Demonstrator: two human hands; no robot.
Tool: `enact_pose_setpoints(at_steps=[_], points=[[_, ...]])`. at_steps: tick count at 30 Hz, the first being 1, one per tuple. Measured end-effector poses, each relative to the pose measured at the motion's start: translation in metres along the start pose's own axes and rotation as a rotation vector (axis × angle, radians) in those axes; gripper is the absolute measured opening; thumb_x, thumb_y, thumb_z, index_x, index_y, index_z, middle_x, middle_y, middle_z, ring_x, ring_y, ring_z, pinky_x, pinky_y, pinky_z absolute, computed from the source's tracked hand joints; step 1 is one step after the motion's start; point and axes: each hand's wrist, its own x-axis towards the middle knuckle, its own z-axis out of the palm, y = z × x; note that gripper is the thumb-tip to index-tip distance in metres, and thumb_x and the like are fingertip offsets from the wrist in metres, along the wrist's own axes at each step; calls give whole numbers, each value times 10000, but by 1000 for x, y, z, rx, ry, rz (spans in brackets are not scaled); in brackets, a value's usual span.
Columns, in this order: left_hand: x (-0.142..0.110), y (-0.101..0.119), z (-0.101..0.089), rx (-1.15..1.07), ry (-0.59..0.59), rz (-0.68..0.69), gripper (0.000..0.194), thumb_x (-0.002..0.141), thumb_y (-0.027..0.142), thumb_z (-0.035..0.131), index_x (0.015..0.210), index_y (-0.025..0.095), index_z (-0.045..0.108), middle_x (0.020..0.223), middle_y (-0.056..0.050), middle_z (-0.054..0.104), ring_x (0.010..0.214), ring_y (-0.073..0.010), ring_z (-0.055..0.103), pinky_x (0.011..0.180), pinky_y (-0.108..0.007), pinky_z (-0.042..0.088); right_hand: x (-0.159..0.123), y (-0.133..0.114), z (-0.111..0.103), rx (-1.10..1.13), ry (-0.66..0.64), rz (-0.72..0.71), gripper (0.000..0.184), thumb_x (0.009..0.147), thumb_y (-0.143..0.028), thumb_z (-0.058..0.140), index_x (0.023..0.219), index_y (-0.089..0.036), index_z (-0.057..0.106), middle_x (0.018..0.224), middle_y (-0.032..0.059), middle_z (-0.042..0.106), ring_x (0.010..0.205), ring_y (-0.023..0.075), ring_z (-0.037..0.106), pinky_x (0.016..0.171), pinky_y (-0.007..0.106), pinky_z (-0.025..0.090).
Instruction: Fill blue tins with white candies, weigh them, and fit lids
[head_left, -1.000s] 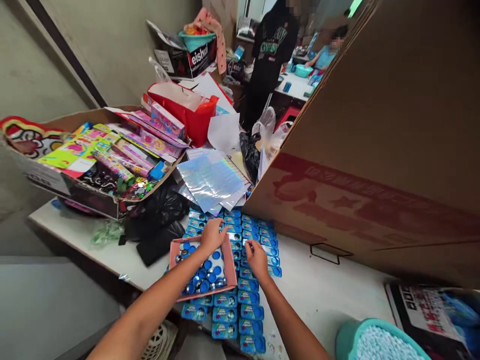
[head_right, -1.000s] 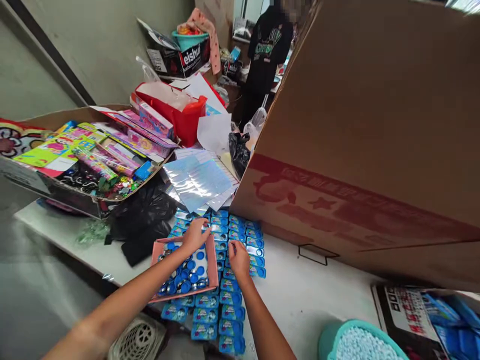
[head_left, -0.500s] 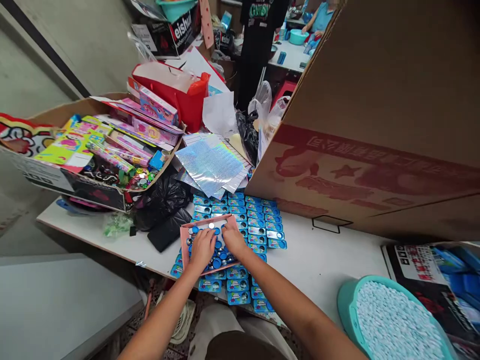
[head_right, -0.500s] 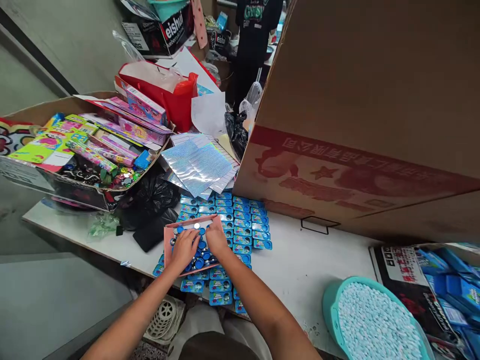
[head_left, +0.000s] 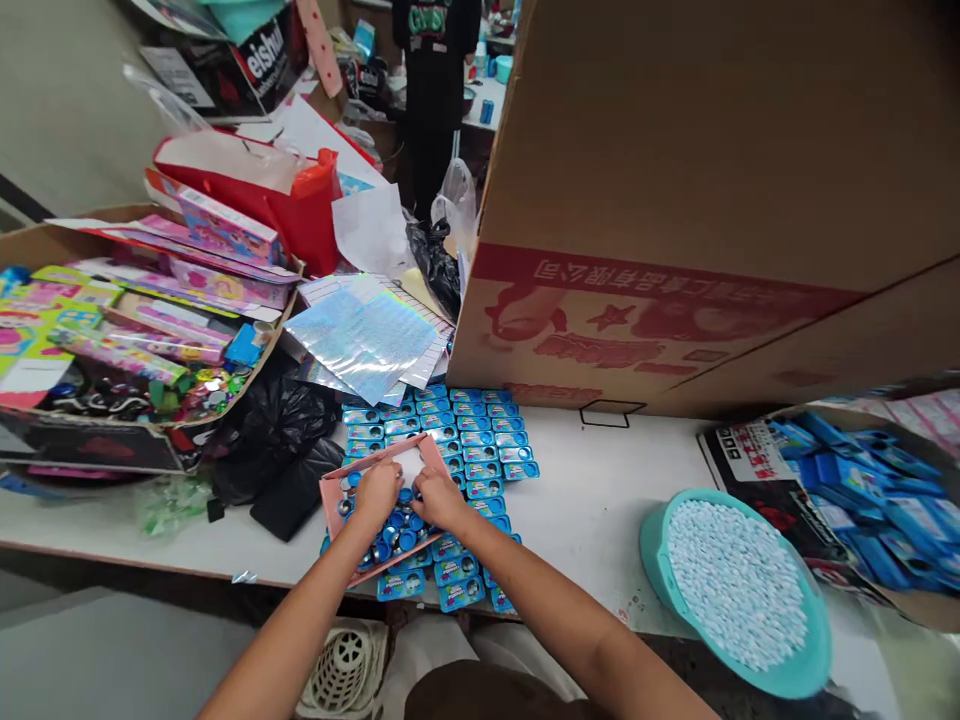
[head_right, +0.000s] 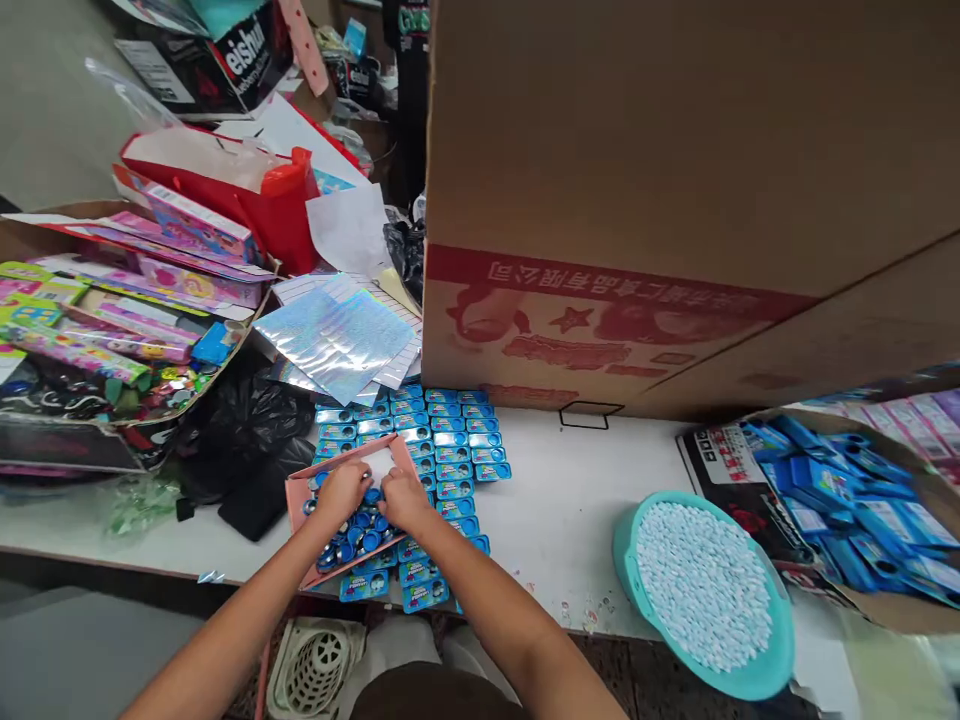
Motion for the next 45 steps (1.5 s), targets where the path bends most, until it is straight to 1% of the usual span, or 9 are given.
enact_pose_setpoints(at_steps=[3,7,12,16,18,22,29,37,45], points=[[-10,-10,-1,-77,152,2,178,831,255,488,874,183,645,969,-75,671,934,-210,600,815,-311,443,1,0,-2,114,46,65,293,778,-394,575,878,-137,673,968,109,643,958,206,576,821,272,429],[-9,-3,-11,-212,433,53,172,811,339,530,798,204,636,902,-50,668,922,-222,577,841,-337,437,6,-2,-4,290,124,166,169,780,-284,555,778,-155,663,848,72,655,813,160,593,729,235,426],[30,46,-25,-315,348,105,190,810,343,531,807,184,633,756,-22,609,674,-156,565,644,-266,446,-11,22,-10,545,428,156,122,782,-221,530,696,-184,608,751,14,613,709,120,560,660,200,412],[67,85,-26,-174,239,171,189,823,298,512,855,162,640,862,-55,623,736,-157,586,698,-262,451,-40,74,-13,655,704,287,188,817,-280,465,707,-184,583,772,15,584,620,109,527,614,208,418],[80,97,-23,-46,172,216,221,849,250,451,917,162,642,964,-75,622,779,-157,593,727,-264,451,-50,101,-13,596,746,357,175,814,-276,469,730,-180,589,783,15,587,581,101,507,622,215,416],[93,105,-15,117,83,266,271,839,163,396,830,171,667,946,-92,633,791,-182,594,750,-300,442,-50,132,-13,360,626,395,148,825,-219,478,789,-185,617,828,21,624,689,119,560,652,208,396],[91,105,-5,216,118,319,327,843,194,368,774,177,687,947,-152,650,1023,-316,500,922,-486,326,-26,134,-16,115,363,381,249,903,-201,390,969,-198,630,1005,60,648,918,157,584,715,224,418],[76,107,-1,254,99,252,405,731,131,483,1105,202,622,1172,-107,625,1181,-350,400,1035,-562,160,-33,130,-18,13,233,318,454,837,-99,393,1265,-180,525,1307,93,534,1149,225,493,927,345,391],[74,117,6,283,114,196,419,775,184,440,1157,220,610,1209,-96,613,1201,-353,381,1039,-579,147,-42,118,-18,-18,142,354,534,853,-114,374,1383,-169,384,1427,130,390,1206,255,445,974,413,346]])
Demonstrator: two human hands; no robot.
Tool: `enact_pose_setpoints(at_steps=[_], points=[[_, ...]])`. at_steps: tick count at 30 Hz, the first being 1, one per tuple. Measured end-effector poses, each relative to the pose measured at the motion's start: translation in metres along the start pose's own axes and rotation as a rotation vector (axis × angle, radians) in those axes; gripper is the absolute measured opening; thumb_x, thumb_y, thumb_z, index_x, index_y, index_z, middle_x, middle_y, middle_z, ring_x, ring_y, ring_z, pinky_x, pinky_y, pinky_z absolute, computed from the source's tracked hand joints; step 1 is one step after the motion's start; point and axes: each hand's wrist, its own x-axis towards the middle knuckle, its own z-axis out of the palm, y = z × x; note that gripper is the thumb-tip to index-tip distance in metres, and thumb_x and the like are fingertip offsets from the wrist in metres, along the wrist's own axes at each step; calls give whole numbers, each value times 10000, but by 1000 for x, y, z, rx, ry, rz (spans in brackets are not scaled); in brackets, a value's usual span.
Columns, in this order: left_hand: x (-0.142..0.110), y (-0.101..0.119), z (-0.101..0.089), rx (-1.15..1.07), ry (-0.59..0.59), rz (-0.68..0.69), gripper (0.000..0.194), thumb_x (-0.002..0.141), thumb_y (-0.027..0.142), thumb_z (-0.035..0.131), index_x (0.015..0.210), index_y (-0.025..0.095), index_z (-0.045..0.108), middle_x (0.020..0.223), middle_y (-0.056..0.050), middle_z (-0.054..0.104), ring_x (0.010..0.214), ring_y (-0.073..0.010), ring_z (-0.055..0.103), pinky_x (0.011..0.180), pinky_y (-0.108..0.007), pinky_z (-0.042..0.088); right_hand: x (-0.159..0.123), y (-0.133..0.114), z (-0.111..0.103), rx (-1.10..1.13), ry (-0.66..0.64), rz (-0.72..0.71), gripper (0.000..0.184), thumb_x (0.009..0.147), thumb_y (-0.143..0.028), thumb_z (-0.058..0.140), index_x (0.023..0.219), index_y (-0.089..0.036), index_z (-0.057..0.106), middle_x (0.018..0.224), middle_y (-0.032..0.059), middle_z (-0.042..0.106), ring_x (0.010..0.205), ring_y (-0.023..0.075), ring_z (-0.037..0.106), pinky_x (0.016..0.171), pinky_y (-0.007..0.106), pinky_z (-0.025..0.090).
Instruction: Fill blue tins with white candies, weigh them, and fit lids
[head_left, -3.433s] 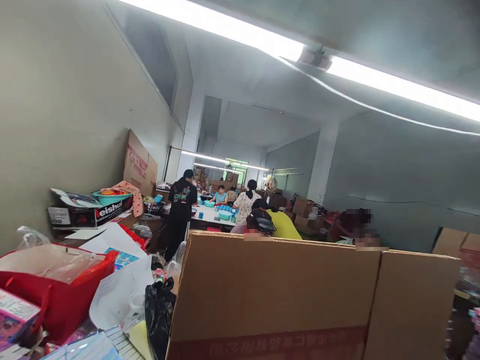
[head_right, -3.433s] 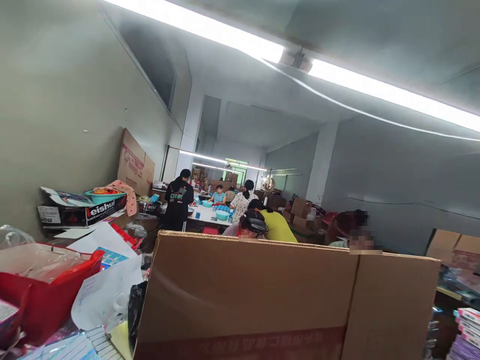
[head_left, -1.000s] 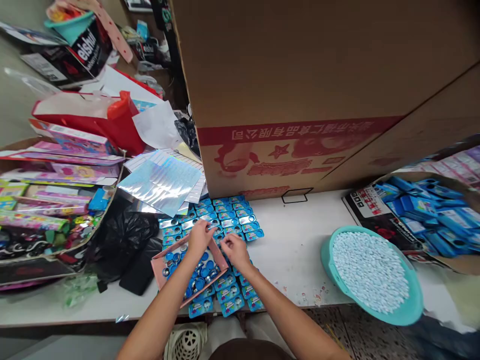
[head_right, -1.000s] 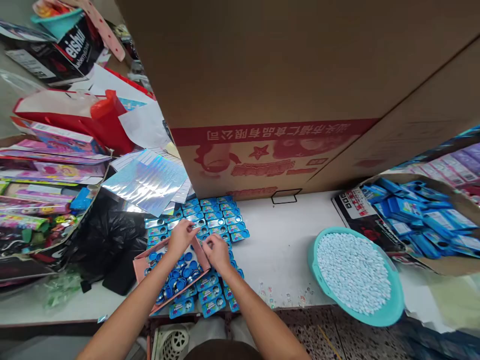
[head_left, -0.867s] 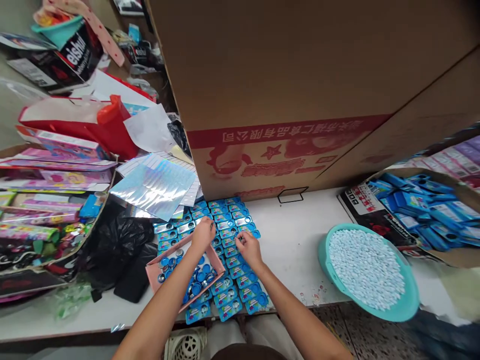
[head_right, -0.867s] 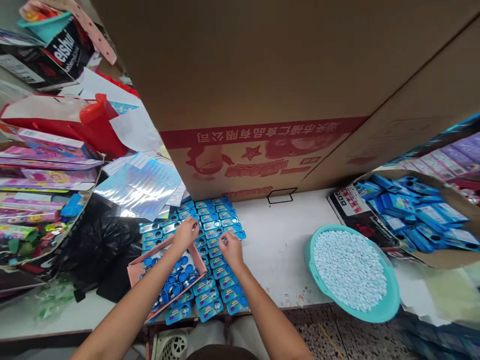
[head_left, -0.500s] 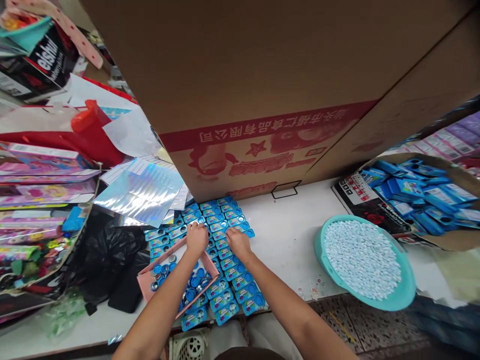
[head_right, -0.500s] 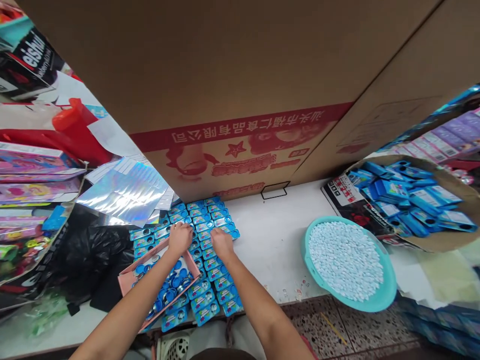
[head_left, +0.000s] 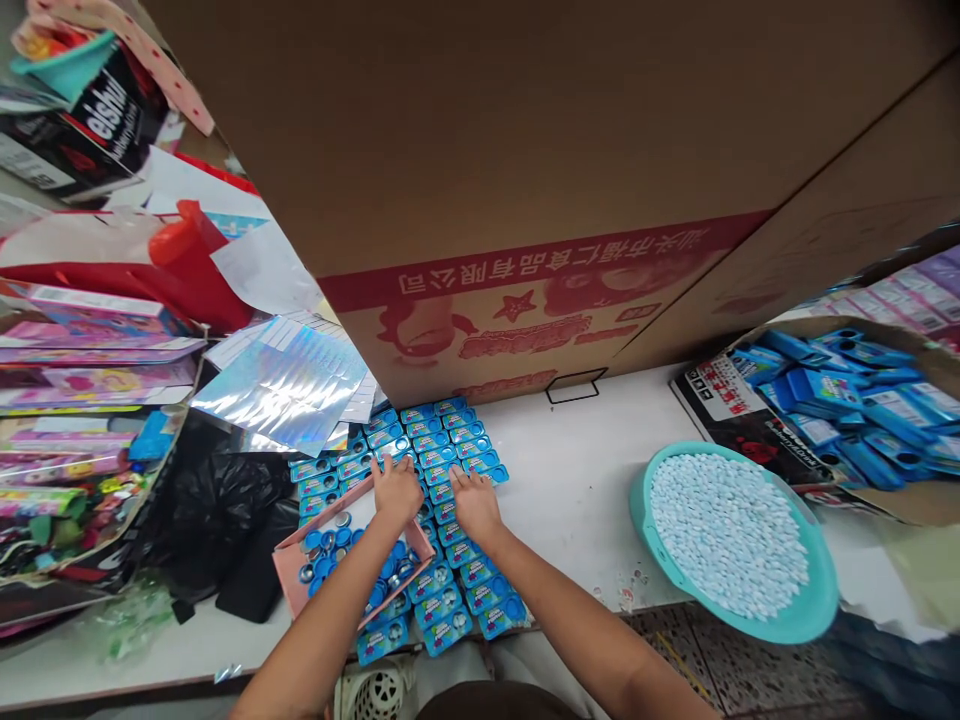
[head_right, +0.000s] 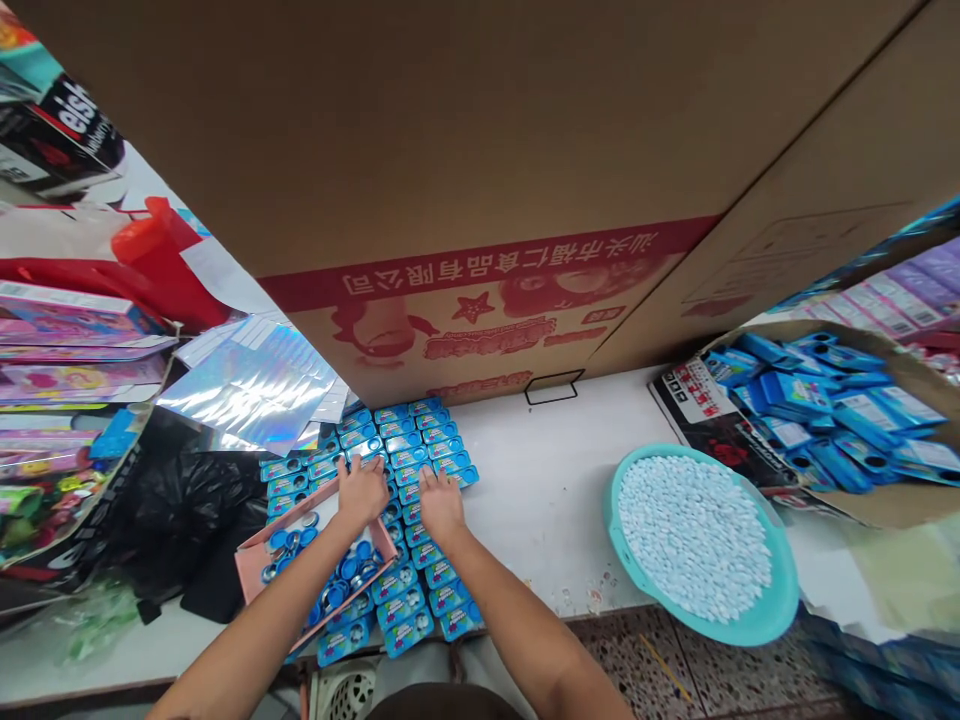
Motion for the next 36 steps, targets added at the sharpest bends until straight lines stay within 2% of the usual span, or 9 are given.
enact_pose_setpoints(at_steps=[7,13,20,23,26,29,32,34,36], points=[[-3,-1,6,-95,24,-30,434,792,153,415,1188,179,592,1240,-126,584,1226,-363,364,1056,-588,122,4,3,-1,-60,-30,-22,545,842,-85,362,1382,-153,387,1399,152,423,1083,250,541,926,404,390],[3,3,0,-68,3,-6,356,758,142,448,1040,151,665,1084,-151,643,1167,-359,411,1068,-582,108,14,-2,-11,-77,-43,-36,479,810,-43,398,1264,-117,530,1290,180,533,1038,259,590,873,391,434],[-12,4,3,-31,24,-12,400,840,273,397,1158,148,604,1224,-136,587,1212,-351,384,1070,-586,92,7,3,-7,-9,-24,-42,515,779,-31,427,1272,-147,521,1299,164,531,1103,246,567,907,388,428],[-13,7,4,-65,40,-36,408,857,317,388,1137,110,599,1174,-161,604,1211,-347,395,1070,-578,106,2,9,0,117,37,-63,523,799,-75,435,1306,-194,483,1323,105,525,1166,219,524,977,372,387],[-14,5,1,-132,118,-67,370,870,316,380,1088,122,606,1118,-138,621,1191,-319,416,1079,-541,136,-4,11,7,271,188,-63,448,852,-100,367,1262,-188,524,1302,73,545,1213,182,477,1028,328,342],[-24,-7,-6,-221,268,-66,310,875,299,389,1056,172,605,1101,-98,617,1145,-279,443,1068,-485,203,-13,1,12,376,296,-79,389,870,-130,364,1201,-153,565,1224,90,588,1167,179,499,1005,300,361],[-51,-35,-9,-334,392,-124,276,874,301,403,1044,200,596,1052,-77,623,1073,-254,475,1000,-426,312,-27,-21,18,422,318,-172,336,870,-152,401,1143,-174,595,1110,78,625,1074,179,536,944,291,401],[-78,-57,-5,-381,422,-151,271,873,293,406,1048,197,589,1036,-78,621,1049,-248,487,949,-396,360,-38,-39,23,408,304,-260,290,876,-166,414,1075,-198,622,1028,62,630,1006,169,549,894,275,421],[-106,-75,5,-398,396,-152,265,867,271,407,1042,186,588,1022,-83,619,1038,-245,499,920,-380,385,-48,-57,27,354,289,-305,256,892,-191,411,998,-201,643,968,59,616,933,160,552,832,256,435]])
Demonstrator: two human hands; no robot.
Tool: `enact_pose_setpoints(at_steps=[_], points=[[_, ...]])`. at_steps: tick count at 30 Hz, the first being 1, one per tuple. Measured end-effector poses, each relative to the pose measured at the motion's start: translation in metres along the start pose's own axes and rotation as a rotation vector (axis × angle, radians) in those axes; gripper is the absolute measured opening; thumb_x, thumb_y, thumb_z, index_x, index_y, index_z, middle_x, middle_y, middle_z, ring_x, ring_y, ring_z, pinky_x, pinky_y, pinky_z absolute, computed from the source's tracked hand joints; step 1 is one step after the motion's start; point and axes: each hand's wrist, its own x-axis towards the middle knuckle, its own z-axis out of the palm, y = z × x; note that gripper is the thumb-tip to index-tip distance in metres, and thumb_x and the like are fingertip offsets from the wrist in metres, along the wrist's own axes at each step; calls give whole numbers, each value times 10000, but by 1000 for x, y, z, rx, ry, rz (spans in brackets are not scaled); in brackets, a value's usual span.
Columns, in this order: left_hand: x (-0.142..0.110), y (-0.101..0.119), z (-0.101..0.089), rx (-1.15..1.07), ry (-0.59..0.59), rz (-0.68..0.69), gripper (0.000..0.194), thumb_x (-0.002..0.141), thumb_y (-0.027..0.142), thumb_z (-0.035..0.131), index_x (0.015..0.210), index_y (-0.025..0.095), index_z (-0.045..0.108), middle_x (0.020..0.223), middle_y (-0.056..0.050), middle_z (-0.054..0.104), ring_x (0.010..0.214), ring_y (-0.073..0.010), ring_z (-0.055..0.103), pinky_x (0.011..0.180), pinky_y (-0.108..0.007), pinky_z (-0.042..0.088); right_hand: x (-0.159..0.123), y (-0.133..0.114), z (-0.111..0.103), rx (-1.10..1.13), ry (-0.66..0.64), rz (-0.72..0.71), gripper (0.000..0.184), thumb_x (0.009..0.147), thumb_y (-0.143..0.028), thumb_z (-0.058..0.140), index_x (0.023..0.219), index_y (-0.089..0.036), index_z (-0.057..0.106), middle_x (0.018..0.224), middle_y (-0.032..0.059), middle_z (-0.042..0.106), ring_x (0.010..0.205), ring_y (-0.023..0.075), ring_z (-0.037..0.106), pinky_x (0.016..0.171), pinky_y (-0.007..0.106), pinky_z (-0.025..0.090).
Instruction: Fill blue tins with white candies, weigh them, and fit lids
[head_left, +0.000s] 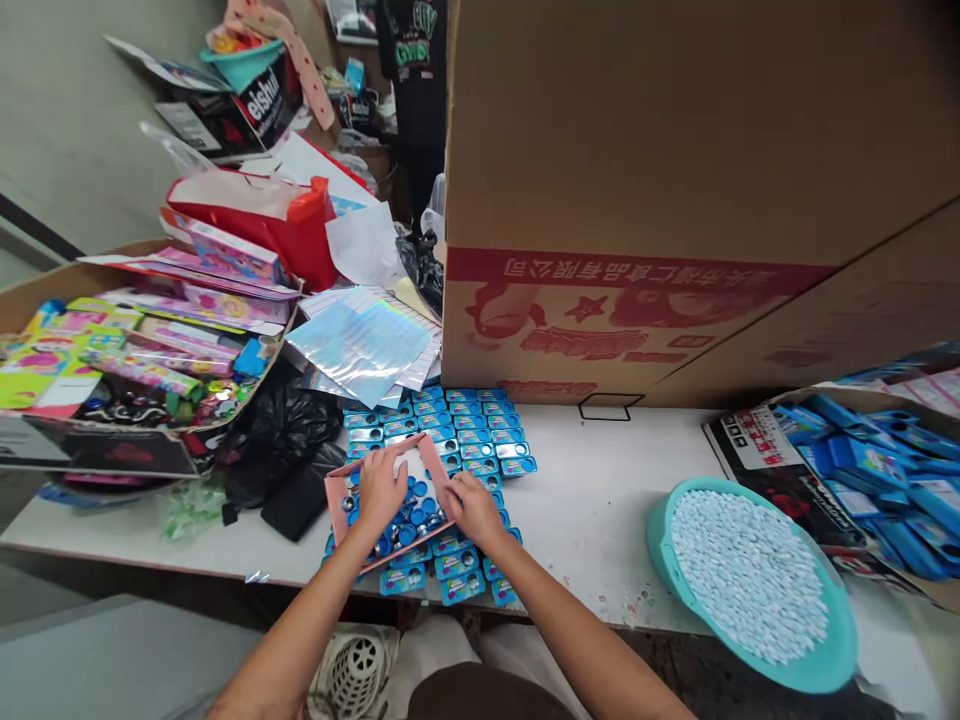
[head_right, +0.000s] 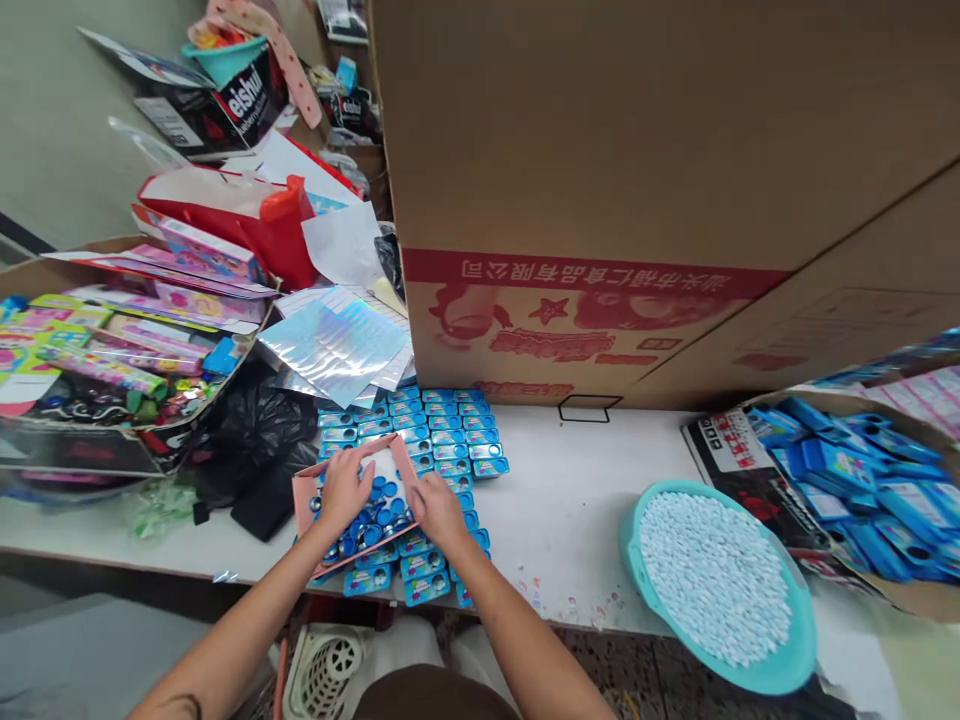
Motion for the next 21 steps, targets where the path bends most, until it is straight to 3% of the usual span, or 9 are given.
enact_pose_setpoints(at_steps=[2,5,8,12,17,21], points=[[-22,-17,-3,0,-70,-1,254,863,251,408,1020,179,594,1009,-85,622,1033,-242,514,903,-370,399,-3,-15,6,-74,-40,-45,257,903,-201,399,948,-193,651,970,66,602,918,163,543,807,252,435],[-39,-24,1,1,-187,40,249,858,240,431,1038,186,596,1043,-78,624,1055,-231,515,923,-362,390,0,-32,14,-160,-148,-123,264,896,-175,391,967,-193,645,1052,76,595,1004,178,523,846,259,422],[-36,-19,6,31,-278,56,283,830,204,479,1091,203,589,1133,-75,605,1115,-243,478,953,-390,363,10,-44,22,-219,-261,-49,304,871,-149,412,1109,-191,596,1158,83,578,1072,178,516,875,261,419],[-22,-19,5,55,-400,46,222,814,141,465,938,190,643,1050,-78,632,1053,-232,510,916,-364,377,28,-58,34,-300,-366,87,407,848,-86,396,1225,-160,529,1216,110,570,1106,179,526,906,270,410],[-21,-33,-1,48,-401,52,156,798,156,500,838,174,650,904,-82,664,952,-224,573,865,-337,403,48,-68,41,-357,-394,118,337,863,-101,376,1075,-115,637,1137,141,611,1023,202,578,866,263,428],[-24,-41,-1,-39,-335,89,208,843,264,455,805,181,642,855,-80,660,893,-228,590,811,-346,437,55,-68,39,-328,-332,102,284,842,-115,429,999,-141,664,1067,108,640,995,199,583,830,251,431]])
